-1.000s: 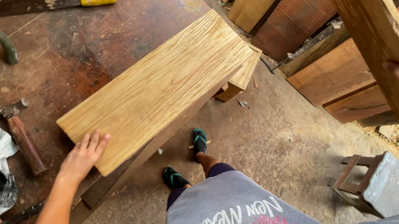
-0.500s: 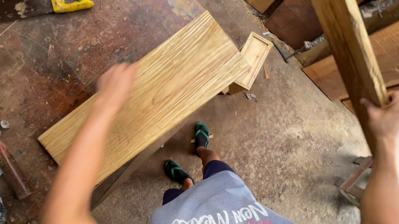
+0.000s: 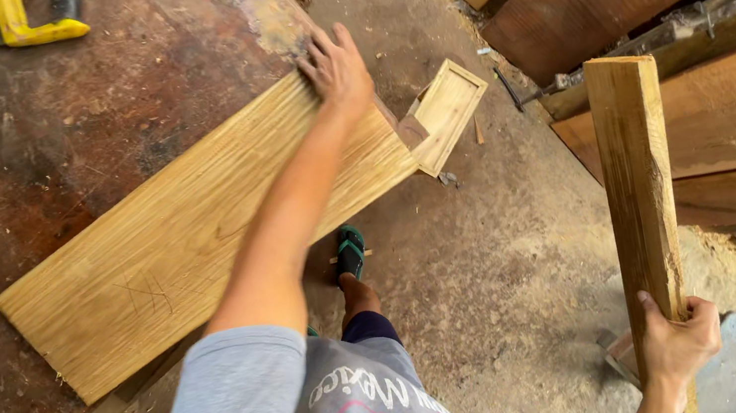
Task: The person applies a pink adhesive to the edges of two wooden planks using a small wooden spatula. They then press the planks together to join them and wipe away excess glue from the seam.
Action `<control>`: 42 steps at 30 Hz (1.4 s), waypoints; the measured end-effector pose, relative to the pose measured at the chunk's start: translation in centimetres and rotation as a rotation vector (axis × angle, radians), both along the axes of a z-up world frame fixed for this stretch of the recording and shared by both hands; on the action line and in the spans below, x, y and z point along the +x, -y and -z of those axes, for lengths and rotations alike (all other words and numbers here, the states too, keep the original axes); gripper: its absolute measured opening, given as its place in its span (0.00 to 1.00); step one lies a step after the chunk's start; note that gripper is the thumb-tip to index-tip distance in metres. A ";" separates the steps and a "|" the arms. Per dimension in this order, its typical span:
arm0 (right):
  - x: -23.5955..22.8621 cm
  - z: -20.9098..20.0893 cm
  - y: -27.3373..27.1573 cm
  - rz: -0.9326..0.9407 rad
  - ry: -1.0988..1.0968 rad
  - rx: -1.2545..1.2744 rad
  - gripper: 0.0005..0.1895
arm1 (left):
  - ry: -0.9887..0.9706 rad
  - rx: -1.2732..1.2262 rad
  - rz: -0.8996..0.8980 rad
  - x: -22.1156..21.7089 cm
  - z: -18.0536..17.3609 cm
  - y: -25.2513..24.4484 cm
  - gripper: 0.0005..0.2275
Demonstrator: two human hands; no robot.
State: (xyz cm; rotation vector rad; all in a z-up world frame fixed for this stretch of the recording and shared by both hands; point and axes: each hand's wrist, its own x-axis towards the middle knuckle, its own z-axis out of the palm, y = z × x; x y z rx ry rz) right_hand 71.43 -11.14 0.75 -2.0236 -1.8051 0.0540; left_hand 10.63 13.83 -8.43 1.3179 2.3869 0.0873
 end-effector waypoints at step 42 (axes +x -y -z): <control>-33.3 -7.1 14.9 -0.044 -1.414 0.263 0.54 | 0.132 0.053 0.109 -37.0 -4.9 53.2 0.43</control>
